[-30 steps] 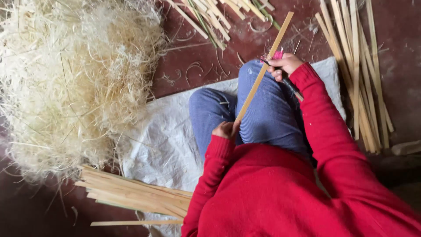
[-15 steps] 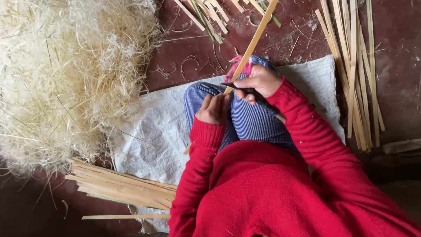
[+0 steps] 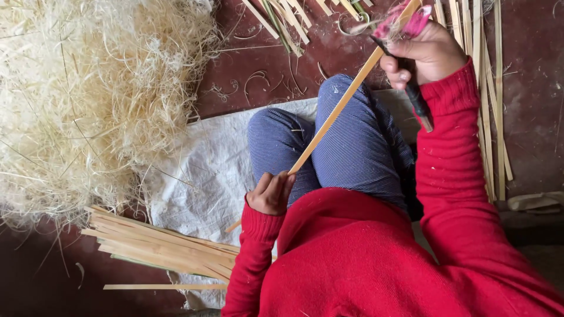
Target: Shaving and processing thin wooden strips using a hand tool.
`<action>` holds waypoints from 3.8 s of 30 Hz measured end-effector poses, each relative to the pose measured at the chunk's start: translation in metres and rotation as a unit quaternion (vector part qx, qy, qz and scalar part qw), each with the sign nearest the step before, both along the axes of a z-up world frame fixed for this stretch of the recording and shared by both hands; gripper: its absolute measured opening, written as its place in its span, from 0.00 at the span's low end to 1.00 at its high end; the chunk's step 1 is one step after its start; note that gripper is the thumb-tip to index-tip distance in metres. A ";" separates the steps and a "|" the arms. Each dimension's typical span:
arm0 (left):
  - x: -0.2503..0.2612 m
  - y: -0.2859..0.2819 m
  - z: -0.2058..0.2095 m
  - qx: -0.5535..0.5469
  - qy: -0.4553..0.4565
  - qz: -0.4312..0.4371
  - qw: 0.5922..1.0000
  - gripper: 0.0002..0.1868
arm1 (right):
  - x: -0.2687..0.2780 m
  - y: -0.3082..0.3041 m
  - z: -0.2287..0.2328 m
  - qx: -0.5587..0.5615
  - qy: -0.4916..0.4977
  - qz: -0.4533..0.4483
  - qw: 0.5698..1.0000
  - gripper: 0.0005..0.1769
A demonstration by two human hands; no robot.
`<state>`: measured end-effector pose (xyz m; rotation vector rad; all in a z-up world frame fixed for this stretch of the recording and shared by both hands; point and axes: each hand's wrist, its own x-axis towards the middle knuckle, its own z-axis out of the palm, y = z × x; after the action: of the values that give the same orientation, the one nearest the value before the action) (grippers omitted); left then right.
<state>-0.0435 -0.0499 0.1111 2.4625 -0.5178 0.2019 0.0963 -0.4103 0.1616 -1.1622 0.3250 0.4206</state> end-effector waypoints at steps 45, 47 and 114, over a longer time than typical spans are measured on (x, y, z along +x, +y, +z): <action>0.055 -0.033 0.031 -0.105 -0.100 0.030 0.989 0.04 | -0.023 0.084 -0.042 0.073 -0.119 0.109 0.984 0.13; 0.048 -0.030 0.018 -0.108 -0.088 0.028 0.990 0.04 | -0.020 0.082 -0.037 0.073 -0.121 0.115 0.983 0.10; 0.056 -0.021 -0.004 -0.301 -0.089 0.156 0.937 0.04 | 0.007 0.157 0.013 0.109 -0.129 0.196 0.966 0.07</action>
<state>0.0122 -0.0707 0.1070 1.9119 -0.1004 0.6195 0.1037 -0.2532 0.1744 -1.0487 -0.1819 0.6263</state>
